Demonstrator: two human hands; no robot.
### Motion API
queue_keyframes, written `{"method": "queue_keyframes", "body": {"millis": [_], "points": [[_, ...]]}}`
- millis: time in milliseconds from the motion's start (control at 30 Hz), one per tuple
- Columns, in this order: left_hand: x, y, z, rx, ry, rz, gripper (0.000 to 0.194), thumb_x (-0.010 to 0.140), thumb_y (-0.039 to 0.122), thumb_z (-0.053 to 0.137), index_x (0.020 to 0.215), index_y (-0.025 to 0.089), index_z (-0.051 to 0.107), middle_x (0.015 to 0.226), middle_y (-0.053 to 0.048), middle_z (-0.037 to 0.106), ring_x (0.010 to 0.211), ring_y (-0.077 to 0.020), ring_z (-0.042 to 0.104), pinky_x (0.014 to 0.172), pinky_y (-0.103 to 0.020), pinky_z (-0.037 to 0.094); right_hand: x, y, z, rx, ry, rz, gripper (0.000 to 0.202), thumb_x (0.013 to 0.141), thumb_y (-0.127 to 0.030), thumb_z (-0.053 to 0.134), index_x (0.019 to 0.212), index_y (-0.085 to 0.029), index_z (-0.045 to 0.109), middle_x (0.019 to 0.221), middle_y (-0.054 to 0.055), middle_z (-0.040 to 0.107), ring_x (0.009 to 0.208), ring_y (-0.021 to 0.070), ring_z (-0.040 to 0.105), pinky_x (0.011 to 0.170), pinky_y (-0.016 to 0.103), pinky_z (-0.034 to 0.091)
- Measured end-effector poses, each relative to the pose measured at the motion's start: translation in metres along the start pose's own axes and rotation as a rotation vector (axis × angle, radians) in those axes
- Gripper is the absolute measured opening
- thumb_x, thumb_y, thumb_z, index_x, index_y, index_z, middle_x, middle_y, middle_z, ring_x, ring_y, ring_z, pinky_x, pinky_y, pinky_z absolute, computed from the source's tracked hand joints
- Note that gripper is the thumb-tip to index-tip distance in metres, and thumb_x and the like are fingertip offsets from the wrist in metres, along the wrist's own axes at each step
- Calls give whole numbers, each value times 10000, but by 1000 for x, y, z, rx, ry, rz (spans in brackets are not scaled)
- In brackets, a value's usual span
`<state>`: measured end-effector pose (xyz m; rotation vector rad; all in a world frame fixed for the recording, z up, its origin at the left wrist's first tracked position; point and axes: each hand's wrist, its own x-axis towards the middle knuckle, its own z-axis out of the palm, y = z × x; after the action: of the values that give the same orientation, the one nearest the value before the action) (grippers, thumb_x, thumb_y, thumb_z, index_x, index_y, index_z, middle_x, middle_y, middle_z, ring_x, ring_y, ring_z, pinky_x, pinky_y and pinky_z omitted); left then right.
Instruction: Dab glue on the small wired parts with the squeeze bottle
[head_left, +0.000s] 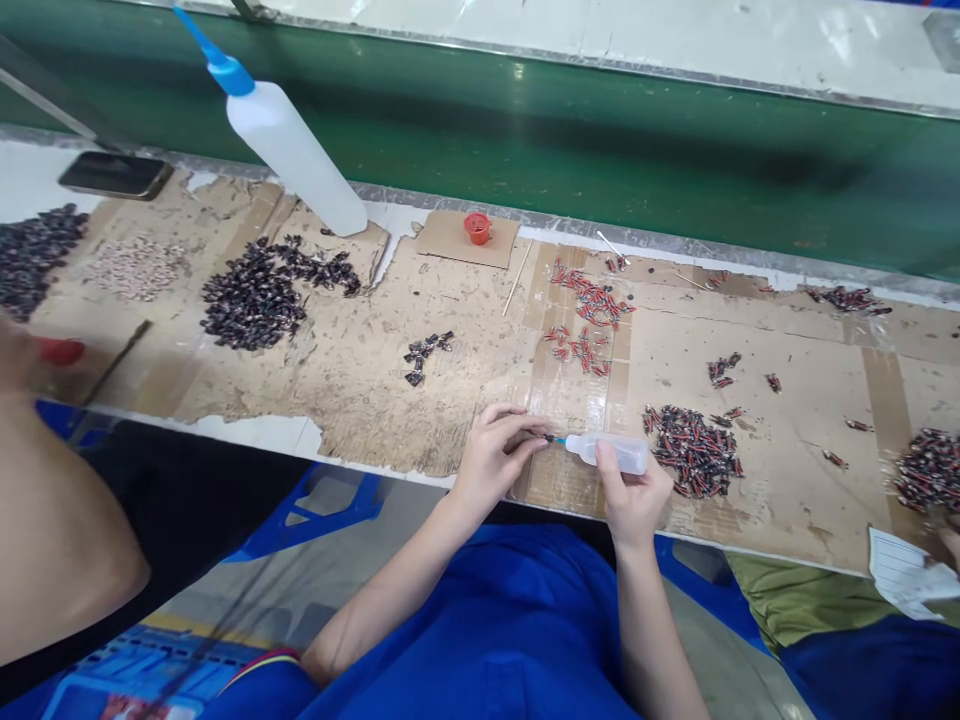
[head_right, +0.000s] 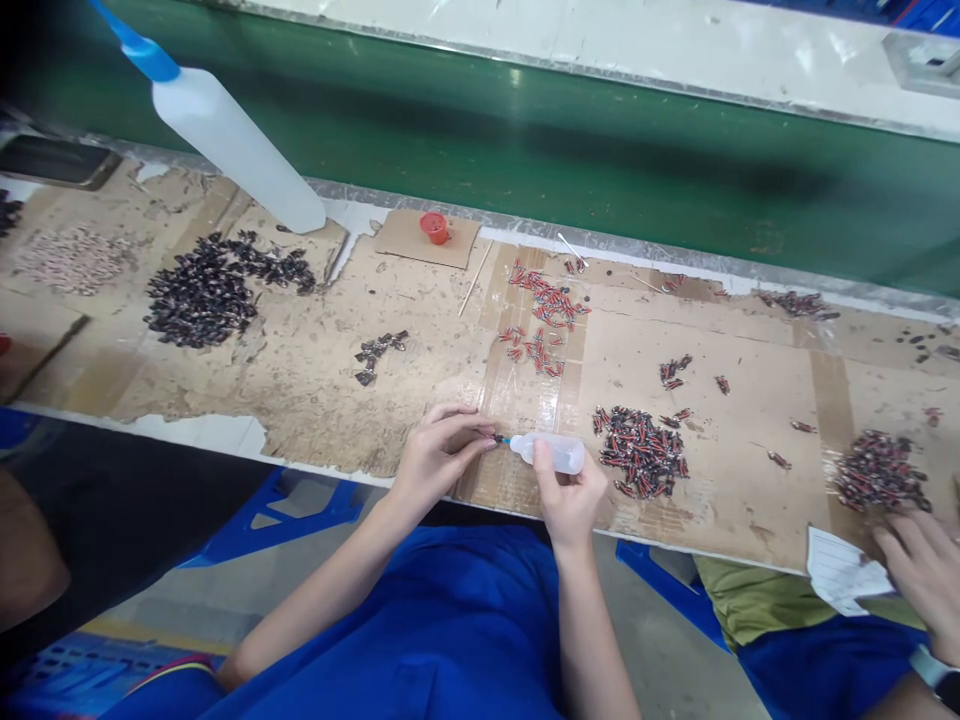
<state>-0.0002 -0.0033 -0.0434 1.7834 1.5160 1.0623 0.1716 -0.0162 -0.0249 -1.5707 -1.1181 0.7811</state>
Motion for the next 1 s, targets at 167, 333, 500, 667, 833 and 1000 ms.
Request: {"method": "queue_keyframes", "body": {"millis": [167, 333, 500, 667, 833, 1000], "points": [[0, 2, 0, 7, 16, -16, 116, 794, 206, 731, 905, 243, 733, 749, -23, 733, 965, -219, 652, 838, -388, 563, -1, 1, 0, -68, 11, -8, 325, 753, -460, 680, 644, -154, 684, 566, 37, 684, 514, 177, 622, 499, 265, 488], [0, 3, -1, 1, 5, -38, 101, 792, 211, 733, 888, 242, 736, 741, -20, 738, 972, -226, 662, 843, -401, 572, -1, 1, 0, -68, 55, 8, 335, 760, -465, 669, 633, -156, 682, 574, 37, 688, 525, 181, 626, 511, 271, 490], [-1, 4, 0, -19, 15, -62, 135, 772, 165, 744, 876, 250, 742, 747, -16, 739, 985, -223, 662, 843, -388, 580, 0, 0, -1, 5, 100, 7, 308, 743, -451, 681, 646, -159, 688, 587, 35, 695, 523, 182, 625, 520, 283, 499], [-1, 3, 0, -3, 25, -57, 134, 757, 168, 759, 862, 250, 748, 744, -16, 740, 975, -222, 667, 841, -386, 581, 0, 0, -2, 23, 42, -4, 271, 749, -420, 684, 672, -161, 708, 617, 41, 713, 546, 190, 648, 529, 284, 508], [-1, 3, 1, 7, 35, -62, 113, 760, 176, 757, 840, 255, 747, 738, -14, 737, 960, -226, 675, 836, -393, 580, 1, 2, -1, -17, 10, 3, 296, 747, -427, 688, 620, -159, 679, 555, 27, 673, 503, 170, 608, 498, 267, 484], [-1, 5, 1, 18, 31, -70, 113, 751, 163, 764, 827, 245, 748, 754, -17, 743, 956, -229, 678, 835, -400, 574, 1, -2, 1, -22, 28, 18, 305, 751, -434, 674, 631, -153, 683, 571, 34, 682, 511, 169, 612, 496, 263, 486]]}}
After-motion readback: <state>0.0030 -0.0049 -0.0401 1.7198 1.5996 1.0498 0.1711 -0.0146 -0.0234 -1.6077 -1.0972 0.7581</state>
